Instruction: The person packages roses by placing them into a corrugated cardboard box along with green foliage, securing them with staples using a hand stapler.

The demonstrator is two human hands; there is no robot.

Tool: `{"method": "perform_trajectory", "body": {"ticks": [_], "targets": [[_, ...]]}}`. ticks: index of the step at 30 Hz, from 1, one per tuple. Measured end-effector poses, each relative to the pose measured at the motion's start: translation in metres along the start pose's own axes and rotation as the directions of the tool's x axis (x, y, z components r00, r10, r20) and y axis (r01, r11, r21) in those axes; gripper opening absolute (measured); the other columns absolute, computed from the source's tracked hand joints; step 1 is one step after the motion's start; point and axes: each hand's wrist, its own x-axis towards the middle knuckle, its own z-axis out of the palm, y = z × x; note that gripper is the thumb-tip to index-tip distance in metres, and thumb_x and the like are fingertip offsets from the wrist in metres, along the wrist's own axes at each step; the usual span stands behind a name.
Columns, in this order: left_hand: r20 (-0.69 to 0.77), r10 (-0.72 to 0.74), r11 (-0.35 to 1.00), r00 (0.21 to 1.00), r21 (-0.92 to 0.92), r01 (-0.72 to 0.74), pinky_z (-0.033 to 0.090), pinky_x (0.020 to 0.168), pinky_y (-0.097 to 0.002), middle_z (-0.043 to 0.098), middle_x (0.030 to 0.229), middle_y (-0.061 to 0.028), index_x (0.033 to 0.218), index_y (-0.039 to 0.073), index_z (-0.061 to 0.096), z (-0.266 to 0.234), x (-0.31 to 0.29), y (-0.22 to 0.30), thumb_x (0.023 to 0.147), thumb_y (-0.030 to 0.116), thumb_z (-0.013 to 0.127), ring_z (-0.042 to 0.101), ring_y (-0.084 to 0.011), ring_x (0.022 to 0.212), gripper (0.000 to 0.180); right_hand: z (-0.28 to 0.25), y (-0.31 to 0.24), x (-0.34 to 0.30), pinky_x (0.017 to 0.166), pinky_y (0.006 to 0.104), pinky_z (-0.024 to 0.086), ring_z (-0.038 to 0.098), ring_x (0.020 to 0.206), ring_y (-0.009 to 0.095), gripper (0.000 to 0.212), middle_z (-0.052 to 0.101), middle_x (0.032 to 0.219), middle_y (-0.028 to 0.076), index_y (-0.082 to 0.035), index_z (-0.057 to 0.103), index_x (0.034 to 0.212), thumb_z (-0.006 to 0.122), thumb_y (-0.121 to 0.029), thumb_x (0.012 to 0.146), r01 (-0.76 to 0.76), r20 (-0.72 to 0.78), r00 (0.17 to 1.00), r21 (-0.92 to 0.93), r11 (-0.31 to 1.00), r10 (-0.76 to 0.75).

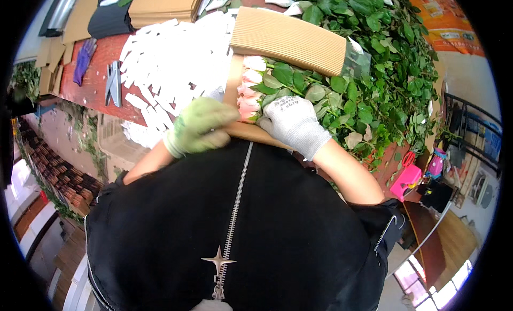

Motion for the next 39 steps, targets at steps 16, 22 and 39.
{"method": "perform_trajectory", "body": {"ticks": [16, 22, 39], "targets": [[0.361, -0.228, 0.970, 0.904, 0.007, 0.242, 0.049, 0.058, -0.0362, 0.062, 0.073, -0.0033, 0.094, 0.016, 0.070, 0.010, 0.045, -0.054, 0.076, 0.012, 0.064, 0.064, -0.0246, 0.067, 0.020, 0.015, 0.014, 0.021, 0.073, 0.0439, 0.051, 0.066, 0.082, 0.031, 0.028, 0.067, 0.080, 0.013, -0.010, 0.068, 0.082, 0.055, -0.034, 0.088, 0.211, -0.024, 0.977, 0.188, 0.959, -0.210], [0.307, -0.488, 0.734, 0.817, -0.363, 0.575, 0.052, 0.061, -0.0373, 0.065, 0.080, -0.0101, 0.110, 0.012, 0.070, -0.006, 0.042, -0.015, 0.085, 0.017, 0.067, 0.066, -0.0262, 0.073, 0.025, 0.025, 0.019, 0.014, 0.068, 0.0425, 0.052, 0.066, 0.077, 0.027, 0.025, 0.065, 0.082, 0.010, -0.012, 0.067, 0.082, 0.057, -0.034, 0.087, 0.015, -0.296, 0.955, 0.064, 0.998, 0.005], [0.655, -0.483, 0.875, 0.581, 0.385, 0.294, 0.051, 0.079, -0.0425, 0.066, 0.099, -0.0115, 0.110, 0.013, 0.062, -0.010, 0.060, 0.023, 0.085, 0.042, 0.063, 0.066, -0.0304, 0.089, 0.038, 0.016, 0.010, 0.015, 0.067, 0.0428, 0.052, 0.066, 0.076, 0.031, 0.027, 0.065, 0.080, 0.013, -0.007, 0.063, 0.083, 0.056, -0.032, 0.089, 0.086, -0.160, 0.984, 0.016, 0.996, -0.082]]}}
